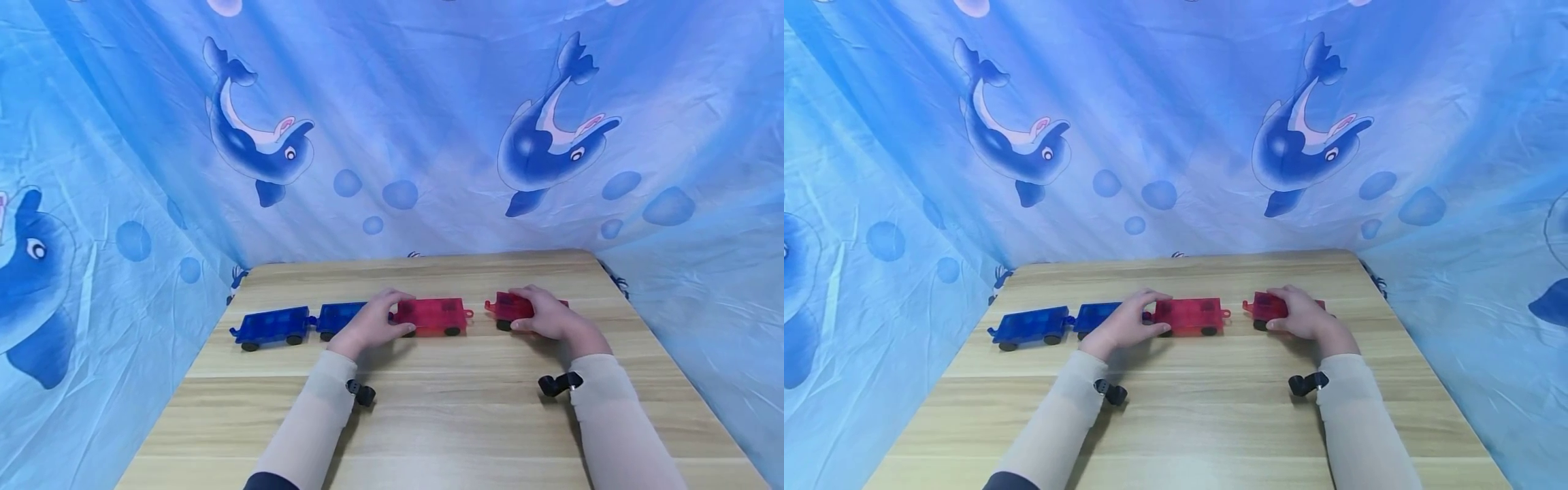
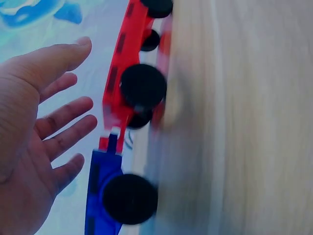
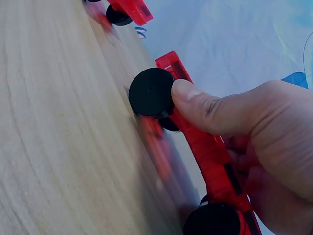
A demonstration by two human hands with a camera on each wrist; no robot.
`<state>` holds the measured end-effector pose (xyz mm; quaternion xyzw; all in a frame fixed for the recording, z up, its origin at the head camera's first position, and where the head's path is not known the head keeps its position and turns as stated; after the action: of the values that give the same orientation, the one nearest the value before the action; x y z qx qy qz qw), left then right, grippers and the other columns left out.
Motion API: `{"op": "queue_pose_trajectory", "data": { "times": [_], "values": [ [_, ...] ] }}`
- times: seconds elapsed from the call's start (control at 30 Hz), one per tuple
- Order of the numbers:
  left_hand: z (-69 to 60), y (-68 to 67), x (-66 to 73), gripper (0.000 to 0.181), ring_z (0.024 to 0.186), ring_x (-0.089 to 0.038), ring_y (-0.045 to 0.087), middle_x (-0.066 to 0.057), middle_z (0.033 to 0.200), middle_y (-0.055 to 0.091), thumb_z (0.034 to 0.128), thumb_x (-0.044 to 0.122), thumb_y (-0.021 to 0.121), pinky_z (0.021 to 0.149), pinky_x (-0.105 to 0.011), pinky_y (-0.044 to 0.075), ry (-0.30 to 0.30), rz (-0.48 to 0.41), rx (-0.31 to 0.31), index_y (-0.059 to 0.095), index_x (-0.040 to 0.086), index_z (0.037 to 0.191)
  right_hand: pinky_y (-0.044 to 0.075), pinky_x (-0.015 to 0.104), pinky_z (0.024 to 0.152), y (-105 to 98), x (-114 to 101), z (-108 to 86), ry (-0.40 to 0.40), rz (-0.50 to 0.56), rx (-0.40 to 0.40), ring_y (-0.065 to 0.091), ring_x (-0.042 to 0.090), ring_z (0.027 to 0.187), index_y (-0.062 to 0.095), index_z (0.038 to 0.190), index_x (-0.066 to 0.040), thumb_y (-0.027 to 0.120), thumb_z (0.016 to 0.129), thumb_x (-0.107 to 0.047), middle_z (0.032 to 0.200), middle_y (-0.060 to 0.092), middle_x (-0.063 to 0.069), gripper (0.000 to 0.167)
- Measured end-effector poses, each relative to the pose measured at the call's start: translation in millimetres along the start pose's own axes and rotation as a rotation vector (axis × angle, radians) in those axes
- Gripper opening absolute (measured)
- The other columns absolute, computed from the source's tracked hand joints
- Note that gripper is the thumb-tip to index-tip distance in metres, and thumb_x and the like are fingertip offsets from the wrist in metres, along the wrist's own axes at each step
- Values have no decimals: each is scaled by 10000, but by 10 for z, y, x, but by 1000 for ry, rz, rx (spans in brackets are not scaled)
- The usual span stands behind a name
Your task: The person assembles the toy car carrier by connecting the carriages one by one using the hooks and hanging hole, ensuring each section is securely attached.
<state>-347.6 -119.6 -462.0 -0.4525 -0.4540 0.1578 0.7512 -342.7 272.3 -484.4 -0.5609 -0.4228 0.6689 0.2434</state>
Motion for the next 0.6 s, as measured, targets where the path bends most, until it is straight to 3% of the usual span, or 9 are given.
{"op": "queue_pose_trajectory", "data": {
  "times": [0.23,0.6],
  "values": [
    [152,118,138,656,1355,-225,538,54,1469,541,930,424,810,1095,-462,489,8,32,10,550,296,1518,401,687,1085,26,2,25,-1,14,-8,495,445,1307,440,1584,-59,857,901,-271,1461,497,254,828],
    [380,275,268,650,1338,-225,542,13,1435,556,907,403,835,1090,-458,490,37,60,15,581,254,1487,419,675,1074,70,-24,51,-26,37,5,508,423,1300,463,1577,-91,864,889,-305,1459,513,214,825]
  ]
}}
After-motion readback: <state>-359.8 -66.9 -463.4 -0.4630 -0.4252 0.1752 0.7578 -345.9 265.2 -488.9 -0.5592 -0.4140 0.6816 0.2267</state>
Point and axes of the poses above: each hand's wrist, its own z-axis towards the middle knuckle, its own y-axis out of the palm, x = y × z, the point moved 3 cm from there along z, towards the middle knuckle
